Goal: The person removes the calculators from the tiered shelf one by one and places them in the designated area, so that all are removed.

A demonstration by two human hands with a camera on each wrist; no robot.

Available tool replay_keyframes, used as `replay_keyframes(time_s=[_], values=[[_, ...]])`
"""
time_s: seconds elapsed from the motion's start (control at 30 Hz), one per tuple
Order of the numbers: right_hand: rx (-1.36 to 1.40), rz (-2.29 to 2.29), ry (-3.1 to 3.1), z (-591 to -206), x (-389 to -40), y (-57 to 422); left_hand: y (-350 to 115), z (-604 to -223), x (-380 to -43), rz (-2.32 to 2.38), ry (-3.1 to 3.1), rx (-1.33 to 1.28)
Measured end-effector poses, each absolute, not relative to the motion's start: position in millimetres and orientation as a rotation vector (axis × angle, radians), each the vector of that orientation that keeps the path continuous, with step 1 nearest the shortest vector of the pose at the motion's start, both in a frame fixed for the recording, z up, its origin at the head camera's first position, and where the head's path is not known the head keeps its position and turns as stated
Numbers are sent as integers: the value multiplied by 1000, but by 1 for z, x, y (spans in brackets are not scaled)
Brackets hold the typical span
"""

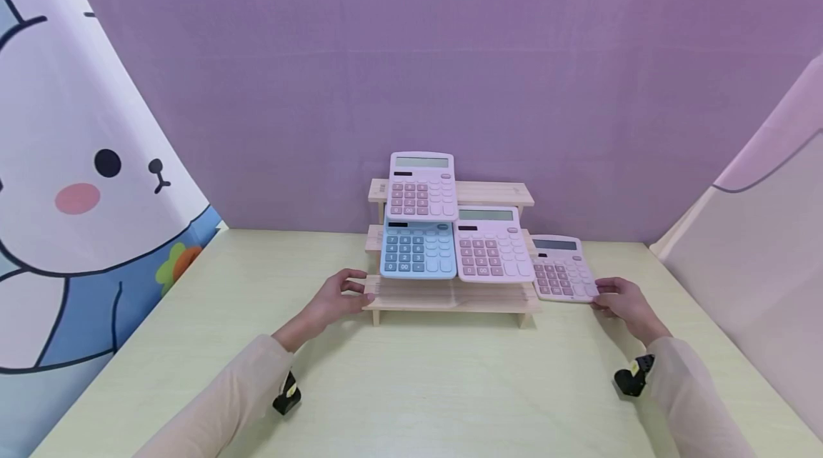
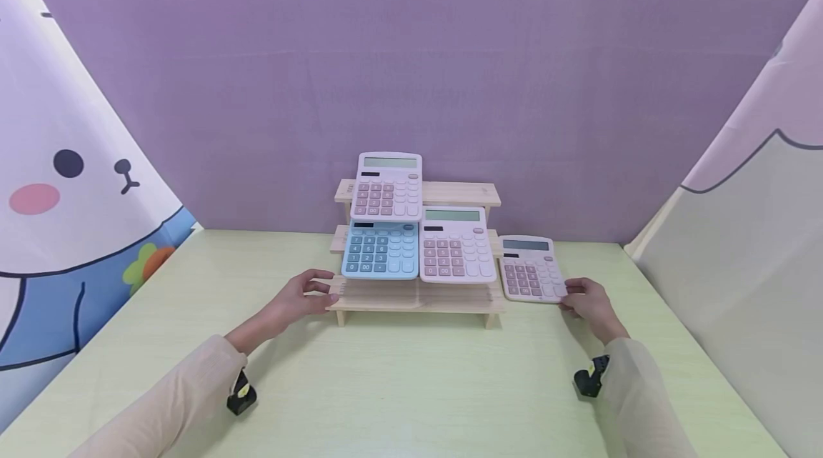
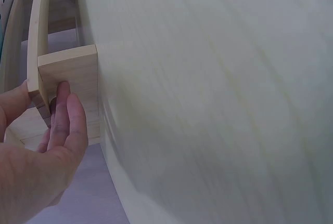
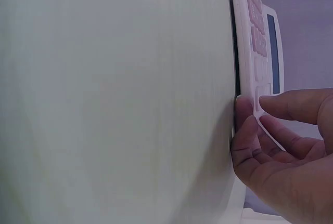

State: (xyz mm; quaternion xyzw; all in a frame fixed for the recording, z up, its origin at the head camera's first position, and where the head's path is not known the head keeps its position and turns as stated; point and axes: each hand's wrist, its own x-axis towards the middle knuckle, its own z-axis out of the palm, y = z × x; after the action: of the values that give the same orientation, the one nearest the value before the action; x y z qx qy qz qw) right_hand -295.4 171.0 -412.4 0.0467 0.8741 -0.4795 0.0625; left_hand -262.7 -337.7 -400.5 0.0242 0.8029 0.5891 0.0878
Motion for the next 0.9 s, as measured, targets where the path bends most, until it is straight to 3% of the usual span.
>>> replay_keyframes(time_s=[0.9], values=[[18, -1489, 2726, -396, -291, 169, -338, -400, -262, 1734, 2399, 78]])
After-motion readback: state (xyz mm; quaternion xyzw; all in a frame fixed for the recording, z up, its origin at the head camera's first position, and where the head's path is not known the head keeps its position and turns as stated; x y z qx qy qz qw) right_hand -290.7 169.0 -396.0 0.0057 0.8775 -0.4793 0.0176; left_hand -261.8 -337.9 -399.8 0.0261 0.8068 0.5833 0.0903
